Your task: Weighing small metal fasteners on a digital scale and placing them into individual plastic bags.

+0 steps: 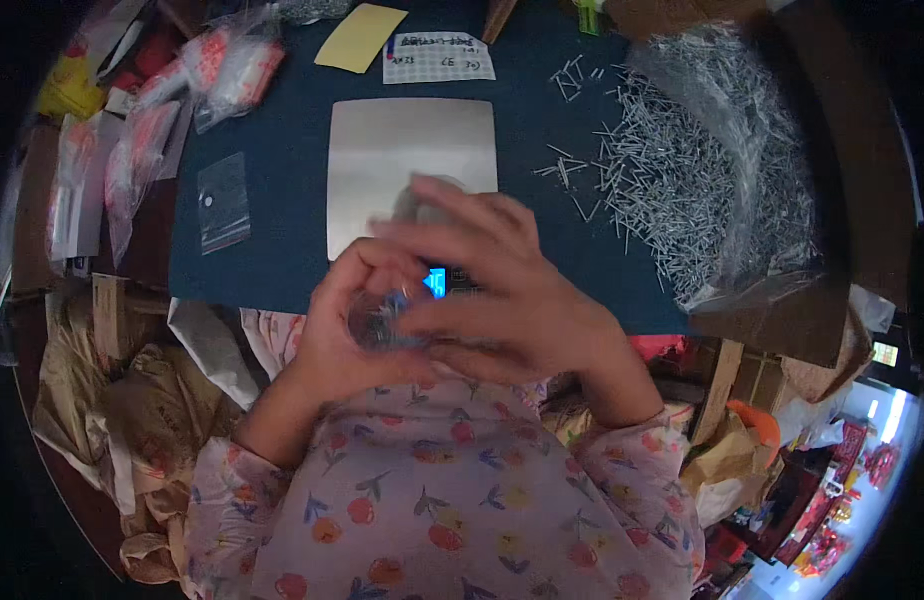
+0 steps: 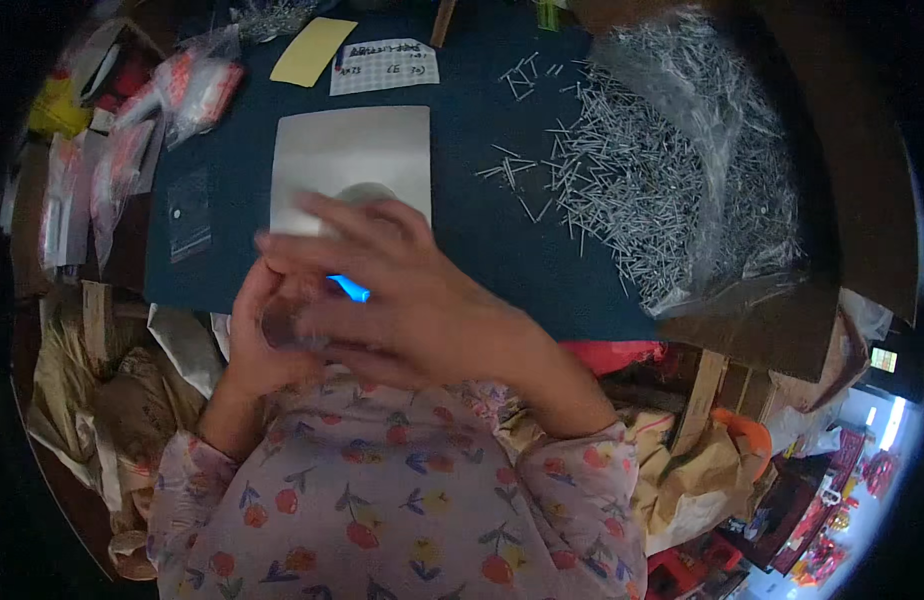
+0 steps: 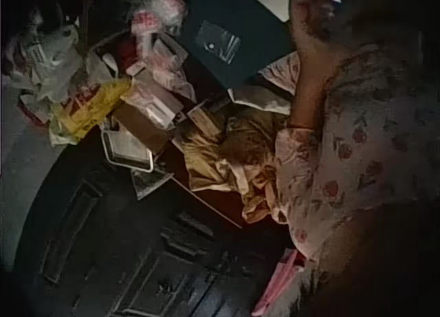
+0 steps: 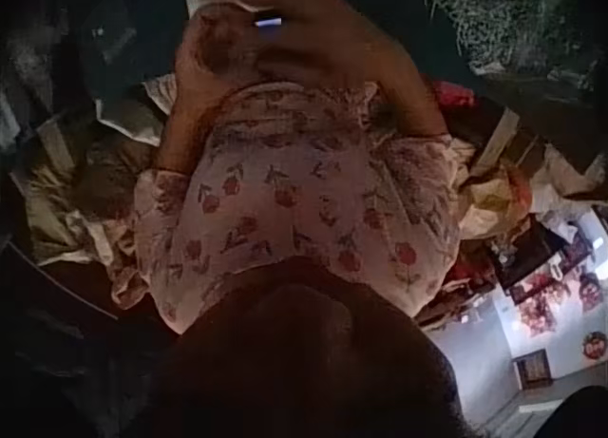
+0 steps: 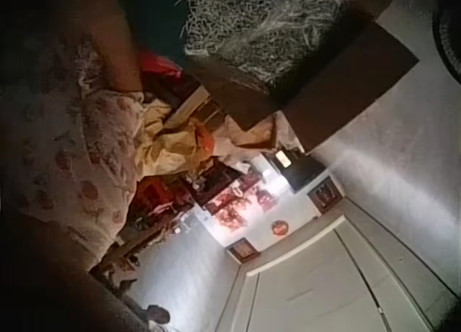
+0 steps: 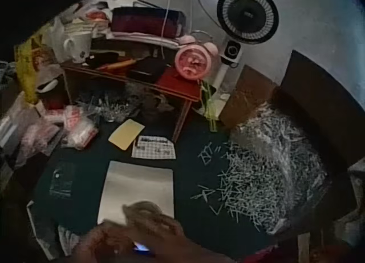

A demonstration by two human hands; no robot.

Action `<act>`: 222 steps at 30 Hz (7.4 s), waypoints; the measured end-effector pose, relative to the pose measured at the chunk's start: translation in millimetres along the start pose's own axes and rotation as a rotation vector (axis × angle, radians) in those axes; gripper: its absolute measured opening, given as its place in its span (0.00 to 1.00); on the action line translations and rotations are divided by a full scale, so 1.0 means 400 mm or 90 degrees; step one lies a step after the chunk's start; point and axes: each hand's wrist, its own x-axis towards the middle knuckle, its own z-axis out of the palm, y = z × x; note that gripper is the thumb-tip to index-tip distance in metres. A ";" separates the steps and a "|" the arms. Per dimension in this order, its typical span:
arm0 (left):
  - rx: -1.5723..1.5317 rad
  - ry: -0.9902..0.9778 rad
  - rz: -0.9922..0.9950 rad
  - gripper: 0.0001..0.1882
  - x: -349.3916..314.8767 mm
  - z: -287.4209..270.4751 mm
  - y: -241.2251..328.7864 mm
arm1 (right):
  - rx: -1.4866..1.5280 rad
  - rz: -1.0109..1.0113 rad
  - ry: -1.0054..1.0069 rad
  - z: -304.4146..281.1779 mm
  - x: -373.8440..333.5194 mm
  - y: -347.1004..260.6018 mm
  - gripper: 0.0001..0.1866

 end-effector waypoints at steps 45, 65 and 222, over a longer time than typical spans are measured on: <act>0.269 -0.145 -0.010 0.09 -0.018 -0.038 -0.001 | -0.180 -0.109 0.026 0.006 -0.160 -0.089 0.12; 0.007 0.238 -0.315 0.16 -0.092 -0.129 0.071 | -0.032 0.051 0.229 0.026 -0.220 -0.061 0.13; 1.075 0.067 0.329 0.34 -0.020 -0.424 -0.049 | -0.448 0.512 0.268 -0.044 -0.451 0.147 0.34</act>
